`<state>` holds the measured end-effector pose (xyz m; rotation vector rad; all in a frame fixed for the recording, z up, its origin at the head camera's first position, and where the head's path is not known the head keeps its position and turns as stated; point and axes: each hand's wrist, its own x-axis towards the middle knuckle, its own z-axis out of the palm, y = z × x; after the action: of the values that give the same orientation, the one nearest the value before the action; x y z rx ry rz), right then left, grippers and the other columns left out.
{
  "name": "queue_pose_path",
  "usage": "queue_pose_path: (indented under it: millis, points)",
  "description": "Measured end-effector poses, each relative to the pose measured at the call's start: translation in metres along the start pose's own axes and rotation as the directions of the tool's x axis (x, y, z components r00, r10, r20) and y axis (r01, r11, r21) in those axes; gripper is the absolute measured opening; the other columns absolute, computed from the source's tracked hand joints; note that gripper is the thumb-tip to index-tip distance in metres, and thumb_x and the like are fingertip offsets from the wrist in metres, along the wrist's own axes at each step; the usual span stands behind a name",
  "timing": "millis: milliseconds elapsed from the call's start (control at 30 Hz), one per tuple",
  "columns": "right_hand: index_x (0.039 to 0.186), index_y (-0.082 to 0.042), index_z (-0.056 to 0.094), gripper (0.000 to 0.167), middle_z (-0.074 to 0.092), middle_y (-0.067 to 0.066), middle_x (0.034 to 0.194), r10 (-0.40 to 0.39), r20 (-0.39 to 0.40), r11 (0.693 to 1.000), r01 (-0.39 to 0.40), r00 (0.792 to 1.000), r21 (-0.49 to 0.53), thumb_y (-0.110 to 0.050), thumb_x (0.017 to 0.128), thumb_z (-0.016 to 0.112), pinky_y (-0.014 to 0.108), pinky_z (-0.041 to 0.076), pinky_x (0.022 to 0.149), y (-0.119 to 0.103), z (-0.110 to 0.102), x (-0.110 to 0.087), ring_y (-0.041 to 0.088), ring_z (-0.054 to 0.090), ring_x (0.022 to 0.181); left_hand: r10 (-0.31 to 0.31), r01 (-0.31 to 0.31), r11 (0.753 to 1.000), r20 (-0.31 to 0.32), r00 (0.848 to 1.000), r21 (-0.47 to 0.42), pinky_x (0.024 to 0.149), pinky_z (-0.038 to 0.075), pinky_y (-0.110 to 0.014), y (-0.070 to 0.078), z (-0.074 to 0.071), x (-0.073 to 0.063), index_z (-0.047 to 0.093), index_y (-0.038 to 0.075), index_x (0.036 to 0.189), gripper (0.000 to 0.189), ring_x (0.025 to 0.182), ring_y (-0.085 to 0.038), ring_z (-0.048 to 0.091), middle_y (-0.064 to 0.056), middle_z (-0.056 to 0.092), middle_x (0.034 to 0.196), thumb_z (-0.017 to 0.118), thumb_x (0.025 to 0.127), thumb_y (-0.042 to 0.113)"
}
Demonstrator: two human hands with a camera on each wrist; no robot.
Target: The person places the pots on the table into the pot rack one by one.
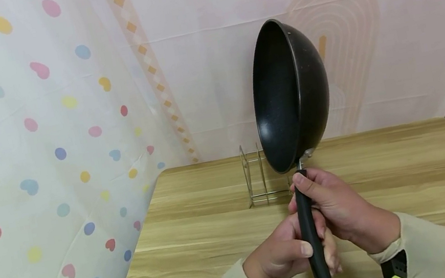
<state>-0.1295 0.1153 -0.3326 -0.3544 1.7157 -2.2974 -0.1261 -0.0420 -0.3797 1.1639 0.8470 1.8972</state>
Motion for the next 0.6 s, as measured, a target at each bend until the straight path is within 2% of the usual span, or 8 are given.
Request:
queue_pose_path:
  millis: [433,600]
  points:
    - [0.099,-0.012,0.058,0.022,0.073,-0.002,0.075,0.046,-0.052,0.999,-0.046,0.998,0.000,-0.030,0.111,0.056,0.027,0.056,0.068,-0.0014,0.0072,0.0027,0.014,0.071,0.073,0.038,-0.038,0.999,-0.010,0.999,0.029,0.092,0.053,-0.027,-0.0012,-0.0020,-0.0044,0.045,0.028,0.105,0.027,0.083,-0.006,0.062,0.017,0.070,0.094,0.066,0.098,0.042]
    - [0.098,-0.012,0.058,0.022,0.073,-0.002,0.076,0.045,-0.049,0.999,-0.046,0.998,-0.011,-0.031,0.110,0.057,0.028,0.057,0.071,-0.0012,0.0079,0.0031,0.014,0.071,0.075,0.043,-0.042,0.999,-0.014,0.999,0.025,0.092,0.052,-0.027,-0.0008,-0.0015,-0.0064,0.044,0.028,0.106,0.026,0.083,-0.005,0.062,0.017,0.070,0.093,0.066,0.098,0.041]
